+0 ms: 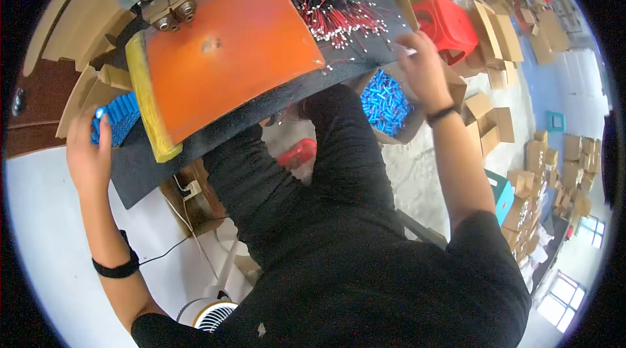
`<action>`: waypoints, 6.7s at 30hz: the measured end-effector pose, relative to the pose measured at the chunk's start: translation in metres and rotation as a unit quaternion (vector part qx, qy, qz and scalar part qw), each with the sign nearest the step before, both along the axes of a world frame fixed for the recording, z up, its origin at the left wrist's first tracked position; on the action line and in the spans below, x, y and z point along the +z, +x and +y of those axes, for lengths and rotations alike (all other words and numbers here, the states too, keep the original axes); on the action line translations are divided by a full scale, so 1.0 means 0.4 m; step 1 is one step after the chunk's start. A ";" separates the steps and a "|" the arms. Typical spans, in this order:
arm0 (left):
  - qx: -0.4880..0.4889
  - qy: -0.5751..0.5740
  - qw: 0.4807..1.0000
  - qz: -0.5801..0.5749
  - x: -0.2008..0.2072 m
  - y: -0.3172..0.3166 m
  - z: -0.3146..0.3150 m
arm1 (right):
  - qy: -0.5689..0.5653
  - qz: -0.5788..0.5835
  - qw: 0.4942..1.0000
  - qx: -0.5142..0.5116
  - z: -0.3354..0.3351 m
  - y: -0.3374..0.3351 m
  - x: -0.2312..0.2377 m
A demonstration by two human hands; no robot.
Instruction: Using a spot welding machine to connect battery cells and assemble a battery pack.
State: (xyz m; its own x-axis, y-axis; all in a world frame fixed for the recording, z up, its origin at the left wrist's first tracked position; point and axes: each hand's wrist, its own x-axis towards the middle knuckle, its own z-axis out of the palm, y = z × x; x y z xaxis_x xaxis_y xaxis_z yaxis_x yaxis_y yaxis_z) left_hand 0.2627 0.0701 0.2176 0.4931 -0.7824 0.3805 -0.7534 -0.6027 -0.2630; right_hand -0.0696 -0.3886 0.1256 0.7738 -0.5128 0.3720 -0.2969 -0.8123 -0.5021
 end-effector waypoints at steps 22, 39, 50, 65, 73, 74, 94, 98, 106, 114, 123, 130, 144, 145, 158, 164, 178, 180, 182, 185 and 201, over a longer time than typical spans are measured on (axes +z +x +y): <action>-0.098 -0.336 0.852 0.390 -0.057 -0.287 -0.407 | -0.129 0.070 0.989 -0.023 0.002 0.200 0.010; -0.093 -0.375 0.811 0.439 -0.073 -0.278 -0.405 | -0.073 0.110 0.990 0.038 -0.021 0.220 0.062; -0.084 -0.353 0.825 0.432 -0.070 -0.284 -0.405 | -0.131 0.172 0.975 -0.057 -0.001 0.202 0.112; -0.095 -0.340 0.837 0.418 -0.063 -0.279 -0.404 | -0.229 0.137 0.964 -0.001 -0.002 0.220 0.046; -0.084 -0.338 0.824 0.447 -0.069 -0.275 -0.398 | -0.144 0.022 0.989 0.006 -0.024 0.191 0.221; -0.079 -0.339 0.827 0.442 -0.071 -0.271 -0.398 | -0.083 -0.026 0.996 0.013 -0.007 0.181 0.227; 0.012 -0.373 0.807 0.458 -0.088 -0.216 -0.419 | 0.095 -0.274 0.951 0.111 0.279 0.331 0.091; 0.006 -0.376 0.806 0.457 -0.092 -0.209 -0.424 | 0.079 -0.269 0.952 0.123 0.275 0.338 0.089; -0.017 -0.384 0.820 0.424 -0.080 -0.214 -0.424 | 0.050 -0.255 0.957 0.128 0.274 0.339 0.094; -0.006 -0.399 0.822 0.405 -0.078 -0.230 -0.408 | 0.043 -0.270 0.954 0.123 0.278 0.331 0.091; 0.000 -0.386 0.801 0.458 -0.067 -0.204 -0.408 | 0.049 -0.285 0.946 0.144 0.276 0.330 0.096; -0.009 -0.368 0.808 0.460 -0.087 -0.190 -0.419 | 0.043 -0.269 0.953 0.136 0.280 0.336 0.092; -0.035 -0.355 0.829 0.430 -0.082 -0.191 -0.418 | 0.009 -0.307 0.943 0.128 0.279 0.348 0.091; -0.038 -0.353 0.833 0.424 -0.083 -0.190 -0.418 | -0.009 -0.302 0.944 0.132 0.278 0.348 0.091; -0.005 -0.336 0.864 0.375 -0.066 -0.205 -0.424 | 0.040 -0.256 0.959 0.119 0.282 0.337 0.094; 0.023 -0.321 0.785 0.529 -0.053 -0.238 -0.389 | 0.090 -0.240 0.958 0.129 0.297 0.319 0.145; -0.016 -0.456 0.699 0.550 -0.051 -0.258 -0.363 | 0.170 -0.306 0.926 0.137 0.292 0.327 0.126; -0.010 -0.424 0.727 0.540 -0.050 -0.241 -0.370 | 0.165 -0.302 0.930 0.130 0.293 0.319 0.125; -0.004 -0.392 0.754 0.527 -0.057 -0.215 -0.380 | 0.140 -0.307 0.930 0.144 0.289 0.315 0.119; -0.115 -0.326 0.882 0.320 -0.071 -0.196 -0.388 | 0.131 -0.302 0.933 0.145 0.289 0.306 0.117; -0.018 -0.374 0.772 0.513 -0.059 -0.195 -0.406 | 0.196 -0.247 0.941 0.124 0.286 0.315 0.081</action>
